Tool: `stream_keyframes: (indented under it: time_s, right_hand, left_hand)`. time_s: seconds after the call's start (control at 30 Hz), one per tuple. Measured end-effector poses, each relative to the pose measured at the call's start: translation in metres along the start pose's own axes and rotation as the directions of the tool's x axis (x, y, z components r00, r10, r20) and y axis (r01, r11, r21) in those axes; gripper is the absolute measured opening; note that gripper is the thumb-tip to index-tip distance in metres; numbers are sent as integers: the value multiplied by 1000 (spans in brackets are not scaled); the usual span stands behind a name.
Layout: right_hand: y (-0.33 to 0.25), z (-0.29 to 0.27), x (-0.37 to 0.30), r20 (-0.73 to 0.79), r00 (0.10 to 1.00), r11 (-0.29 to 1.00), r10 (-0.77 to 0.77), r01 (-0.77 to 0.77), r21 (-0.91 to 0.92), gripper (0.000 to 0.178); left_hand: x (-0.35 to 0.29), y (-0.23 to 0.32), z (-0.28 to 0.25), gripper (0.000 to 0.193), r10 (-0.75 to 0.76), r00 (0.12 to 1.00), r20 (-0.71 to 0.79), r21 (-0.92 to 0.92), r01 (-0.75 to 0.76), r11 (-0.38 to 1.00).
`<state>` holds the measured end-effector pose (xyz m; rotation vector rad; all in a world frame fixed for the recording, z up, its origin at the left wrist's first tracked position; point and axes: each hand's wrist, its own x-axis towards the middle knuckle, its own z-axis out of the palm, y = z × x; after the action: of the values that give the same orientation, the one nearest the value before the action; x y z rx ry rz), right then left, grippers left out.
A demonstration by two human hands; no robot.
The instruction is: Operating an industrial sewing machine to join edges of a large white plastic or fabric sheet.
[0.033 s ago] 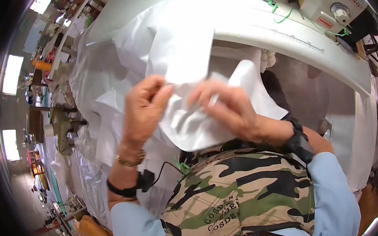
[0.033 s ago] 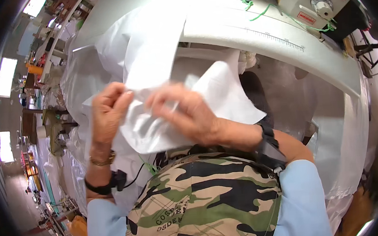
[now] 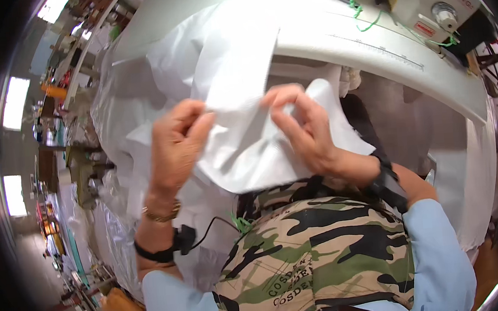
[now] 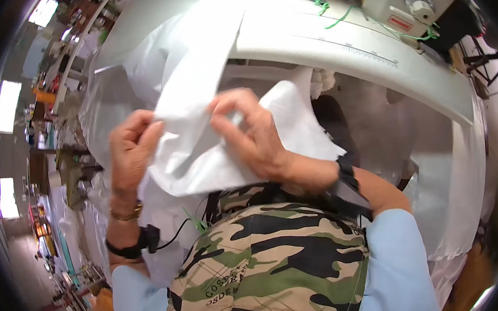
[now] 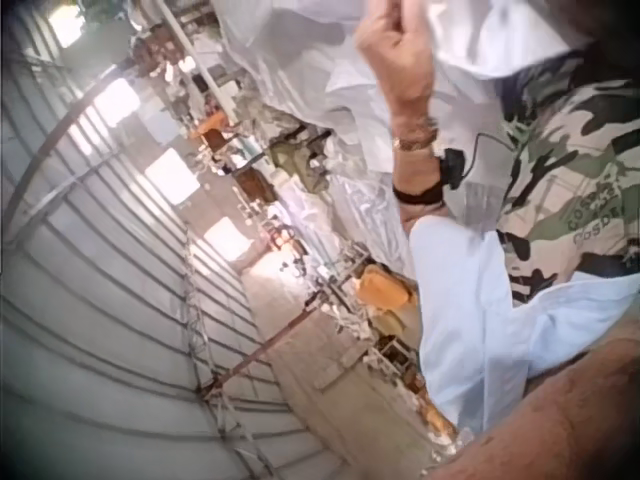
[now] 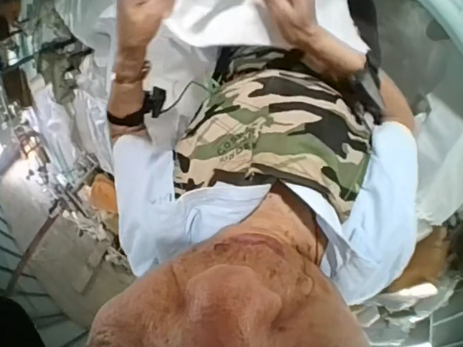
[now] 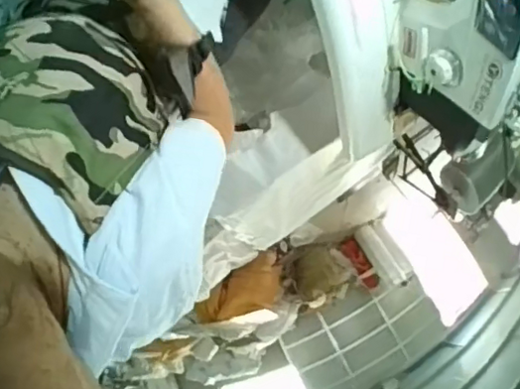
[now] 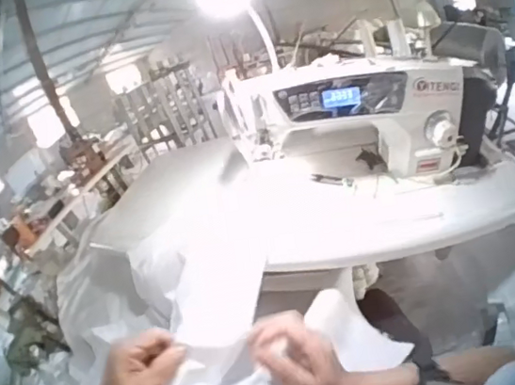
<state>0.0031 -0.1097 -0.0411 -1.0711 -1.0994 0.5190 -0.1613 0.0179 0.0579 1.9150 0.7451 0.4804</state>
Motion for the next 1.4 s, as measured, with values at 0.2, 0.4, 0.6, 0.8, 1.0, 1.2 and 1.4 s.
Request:
stream_keyframes:
  time_s: [0.2,0.4,0.6,0.8,1.0,1.2,1.4]
  right_hand:
    - [93,114,41,3,995,983,97,-96,157,61]
    - [49,155,153,273,961,988,-40,-3,157,56]
    - [60,142,87,520,777,863,-356,487,-136,51]
    - [106,52,49,827,554,689,-97,637,-346,36]
    - [35,-19,100,782,613,712,108,502,-492,14]
    - [63,-25,124,760,636,643,-136,640,-420,10]
    - [58,-24,122,755,654,693,35,529,-490,6]
  left_hand:
    - [31,72,-49,9,147,987,67,320,-161,934]
    - [44,124,-27,2,406,766,498,687,-634,354]
    - [20,67,-9,9,304,709,637,648,-705,288]
    - [-10,-64,21,10,368,857,360,740,-503,447]
    - [-21,-127,59,19,466,884,-22,595,-363,717]
    - [-23,-121,71,11,82,954,-289,136,-44,990]
    - [-32,-98,64,32,-386,909,-160,-483,269,833]
